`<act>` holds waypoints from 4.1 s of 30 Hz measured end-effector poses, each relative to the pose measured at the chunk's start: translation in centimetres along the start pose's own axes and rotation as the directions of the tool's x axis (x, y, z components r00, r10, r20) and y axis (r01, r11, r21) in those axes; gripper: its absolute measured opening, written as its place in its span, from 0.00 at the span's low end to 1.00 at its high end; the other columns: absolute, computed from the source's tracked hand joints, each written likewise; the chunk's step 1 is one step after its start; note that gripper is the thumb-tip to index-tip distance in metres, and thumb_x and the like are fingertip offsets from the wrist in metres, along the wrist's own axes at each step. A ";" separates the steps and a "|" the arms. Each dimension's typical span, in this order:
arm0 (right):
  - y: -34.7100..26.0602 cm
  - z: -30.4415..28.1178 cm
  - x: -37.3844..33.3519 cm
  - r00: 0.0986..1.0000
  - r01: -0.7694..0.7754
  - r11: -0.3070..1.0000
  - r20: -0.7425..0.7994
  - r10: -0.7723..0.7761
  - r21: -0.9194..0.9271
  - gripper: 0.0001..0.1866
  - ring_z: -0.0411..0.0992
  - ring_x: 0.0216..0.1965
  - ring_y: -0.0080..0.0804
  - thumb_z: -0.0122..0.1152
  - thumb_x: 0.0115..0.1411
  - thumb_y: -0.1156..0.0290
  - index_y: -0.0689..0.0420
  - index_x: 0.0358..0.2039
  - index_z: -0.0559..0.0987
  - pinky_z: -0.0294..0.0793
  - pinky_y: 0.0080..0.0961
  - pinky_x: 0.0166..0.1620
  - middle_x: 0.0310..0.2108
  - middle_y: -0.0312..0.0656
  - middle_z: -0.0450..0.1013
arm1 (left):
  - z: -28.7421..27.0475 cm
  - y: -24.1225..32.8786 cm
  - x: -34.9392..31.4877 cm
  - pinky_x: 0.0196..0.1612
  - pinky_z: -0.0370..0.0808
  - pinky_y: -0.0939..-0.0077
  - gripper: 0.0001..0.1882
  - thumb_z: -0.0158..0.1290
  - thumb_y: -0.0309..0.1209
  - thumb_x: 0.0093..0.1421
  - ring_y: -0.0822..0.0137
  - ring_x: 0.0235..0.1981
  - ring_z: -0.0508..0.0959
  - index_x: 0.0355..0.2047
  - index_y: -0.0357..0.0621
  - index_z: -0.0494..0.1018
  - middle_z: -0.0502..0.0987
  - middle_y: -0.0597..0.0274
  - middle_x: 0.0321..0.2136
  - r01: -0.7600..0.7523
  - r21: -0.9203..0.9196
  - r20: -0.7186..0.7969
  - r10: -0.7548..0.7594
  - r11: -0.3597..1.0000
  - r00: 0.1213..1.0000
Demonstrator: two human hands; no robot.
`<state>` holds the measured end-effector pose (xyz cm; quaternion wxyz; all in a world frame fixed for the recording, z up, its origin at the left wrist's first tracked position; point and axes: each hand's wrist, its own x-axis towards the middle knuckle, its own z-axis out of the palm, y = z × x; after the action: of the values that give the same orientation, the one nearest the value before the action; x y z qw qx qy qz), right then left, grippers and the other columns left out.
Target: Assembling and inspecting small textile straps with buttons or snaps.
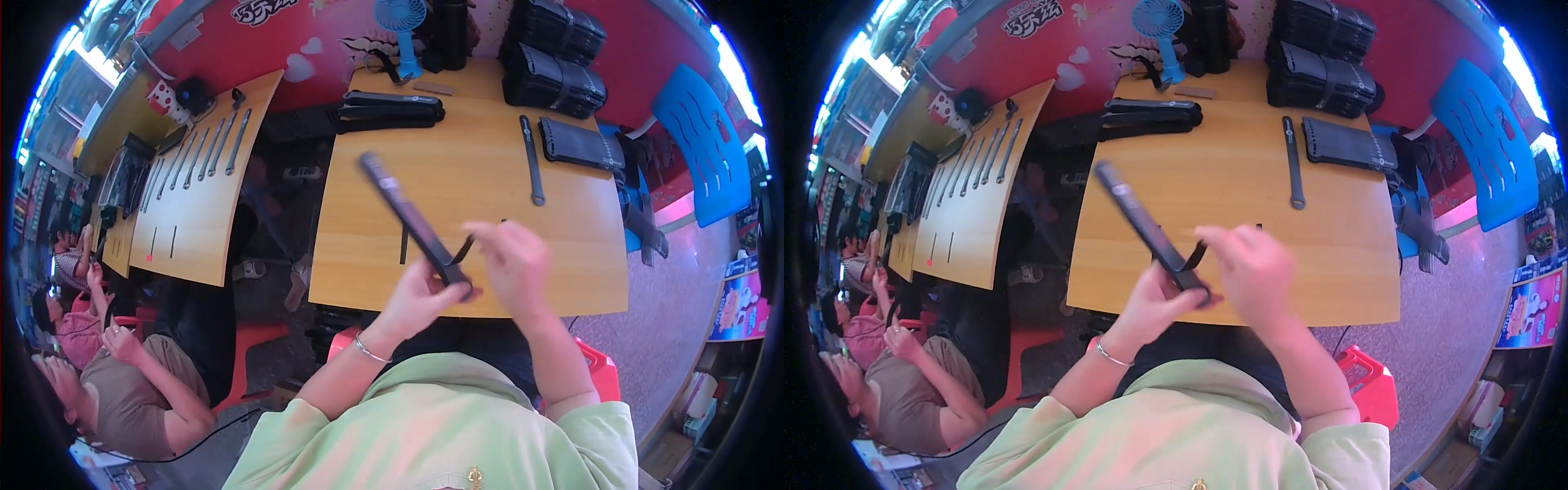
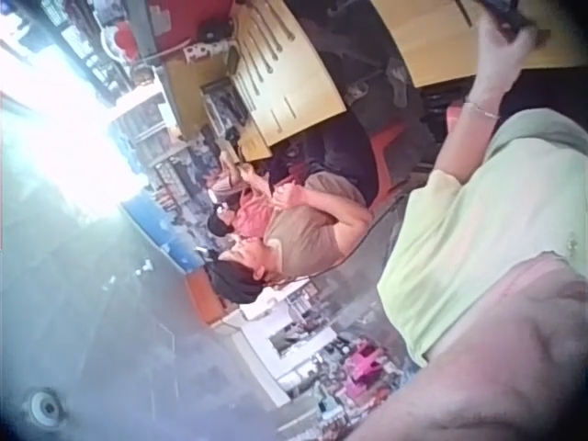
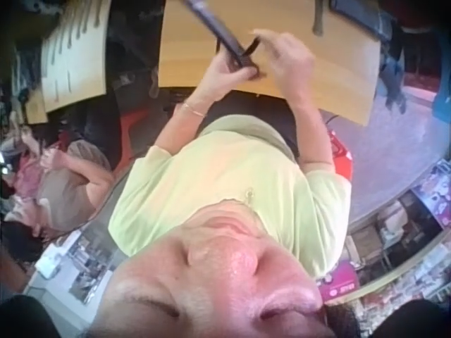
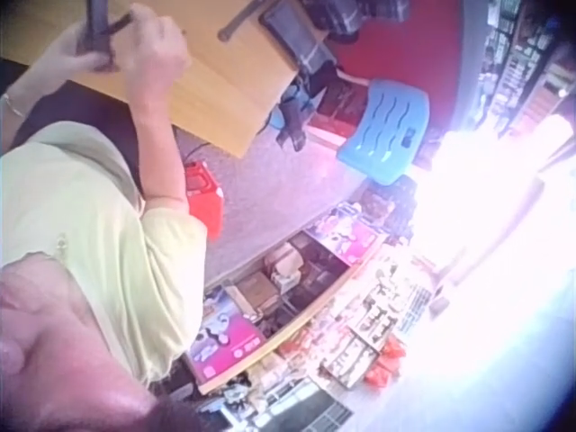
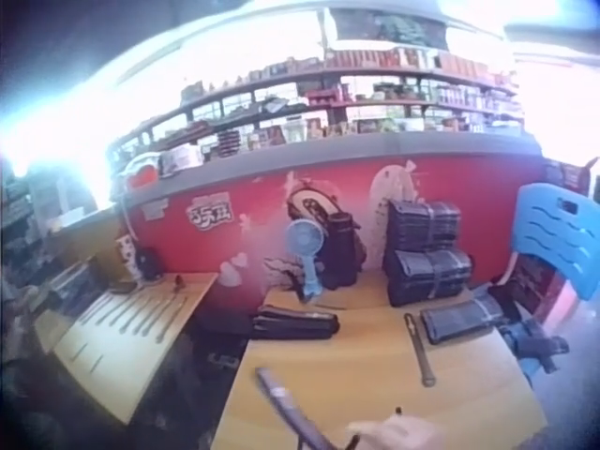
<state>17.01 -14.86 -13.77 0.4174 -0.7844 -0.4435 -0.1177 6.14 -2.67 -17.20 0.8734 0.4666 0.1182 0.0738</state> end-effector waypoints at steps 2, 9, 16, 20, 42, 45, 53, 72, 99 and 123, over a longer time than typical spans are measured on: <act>0.3 -1.3 1.6 0.987 -0.036 0.998 -0.159 0.026 -0.057 0.11 0.70 0.21 0.34 0.62 0.47 0.77 0.51 0.33 0.80 0.67 0.28 0.23 0.19 0.38 0.69 | 0.1 -0.2 -1.1 0.45 0.77 0.72 0.17 0.50 0.17 0.57 0.62 0.40 0.78 0.45 0.36 0.58 0.71 0.57 0.35 0.205 0.111 0.199 -0.224 0.972 0.954; -0.4 -3.7 0.5 0.979 -0.036 0.998 0.197 0.046 -0.054 0.17 0.68 0.18 0.32 0.63 0.48 0.76 0.54 0.42 0.78 0.66 0.24 0.24 0.18 0.41 0.69 | -2.7 -0.3 -0.9 0.34 0.73 0.73 0.07 0.38 0.21 0.62 0.65 0.31 0.74 0.41 0.38 0.61 0.70 0.58 0.30 0.066 0.012 0.014 -0.066 0.998 0.998; -2.6 -3.1 -1.2 0.962 -0.163 0.979 0.238 0.131 0.123 0.24 0.69 0.22 0.27 0.67 0.44 0.77 0.53 0.45 0.77 0.64 0.23 0.24 0.25 0.38 0.73 | -2.2 0.4 -0.9 0.19 0.58 0.84 0.08 0.38 0.33 0.67 0.77 0.17 0.63 0.35 0.44 0.64 0.65 0.67 0.20 0.004 -0.180 -0.124 -0.027 0.984 0.992; -2.5 -1.1 -2.0 0.991 -0.052 0.967 0.134 0.019 0.249 0.19 0.74 0.30 0.34 0.67 0.45 0.75 0.50 0.41 0.78 0.73 0.23 0.32 0.34 0.39 0.75 | 0.9 0.3 -1.4 0.17 0.54 0.87 0.08 0.40 0.34 0.67 0.80 0.16 0.61 0.34 0.45 0.63 0.64 0.69 0.19 0.105 -0.092 -0.163 -0.119 0.990 0.979; 9.6 -9.6 11.1 0.745 -0.079 0.813 -0.508 0.433 0.577 0.07 0.54 0.18 0.08 0.56 0.61 0.66 0.55 0.33 0.78 0.49 0.12 0.20 0.20 0.24 0.66 | -9.9 1.3 -7.4 0.16 0.49 0.87 0.10 0.38 0.34 0.68 0.82 0.13 0.53 0.31 0.43 0.63 0.57 0.75 0.15 0.458 0.194 0.042 -0.473 0.868 0.880; 10.1 -7.0 11.8 0.840 -0.050 0.986 -0.527 0.128 0.158 0.06 0.64 0.24 0.13 0.61 0.57 0.71 0.56 0.35 0.80 0.63 0.13 0.27 0.25 0.30 0.74 | -9.9 1.8 -7.2 0.15 0.52 0.83 0.16 0.31 0.42 0.68 0.76 0.12 0.55 0.32 0.45 0.62 0.57 0.68 0.15 0.338 0.003 -0.007 -0.338 0.941 0.941; 14.3 0.5 5.0 0.935 -0.146 0.974 0.296 0.193 -0.175 0.12 0.75 0.36 0.39 0.57 0.54 0.73 0.52 0.39 0.79 0.74 0.30 0.38 0.37 0.39 0.77 | -9.2 0.3 -4.8 0.23 0.60 0.78 0.15 0.36 0.44 0.65 0.70 0.19 0.63 0.36 0.45 0.63 0.63 0.63 0.20 0.183 -0.306 0.092 -0.162 0.934 0.982; 13.7 -0.3 3.2 0.925 -0.078 0.926 0.319 0.205 -0.369 0.22 0.71 0.42 0.41 0.53 0.50 0.77 0.53 0.48 0.73 0.73 0.36 0.43 0.50 0.38 0.65 | -6.0 0.1 -3.4 0.34 0.71 0.74 0.16 0.42 0.28 0.63 0.66 0.38 0.72 0.51 0.42 0.60 0.68 0.57 0.38 0.048 -0.248 0.087 -0.027 0.968 0.996; -2.3 -0.3 -4.7 1.000 0.026 0.996 -0.003 -0.026 -0.081 0.23 0.69 0.18 0.30 0.61 0.51 0.74 0.46 0.50 0.75 0.64 0.25 0.20 0.18 0.36 0.71 | 0.1 0.6 -0.8 0.55 0.70 0.61 0.19 0.51 0.20 0.58 0.57 0.49 0.74 0.50 0.42 0.62 0.72 0.58 0.43 -0.288 -0.256 -0.008 0.296 0.923 0.955; -3.6 0.4 -4.4 0.991 -0.134 0.978 0.047 0.128 0.163 0.28 0.64 0.17 0.15 0.51 0.61 0.76 0.54 0.61 0.58 0.63 0.15 0.24 0.24 0.36 0.77 | 0.1 0.7 -0.9 0.48 0.74 0.66 0.18 0.52 0.16 0.56 0.54 0.47 0.74 0.46 0.39 0.63 0.65 0.56 0.42 -0.715 0.542 0.189 0.765 0.441 0.615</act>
<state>11.54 -16.31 -14.50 0.4798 -0.7765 -0.4067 -0.0384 5.26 -2.60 -16.38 0.5642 0.7044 -0.0448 0.4284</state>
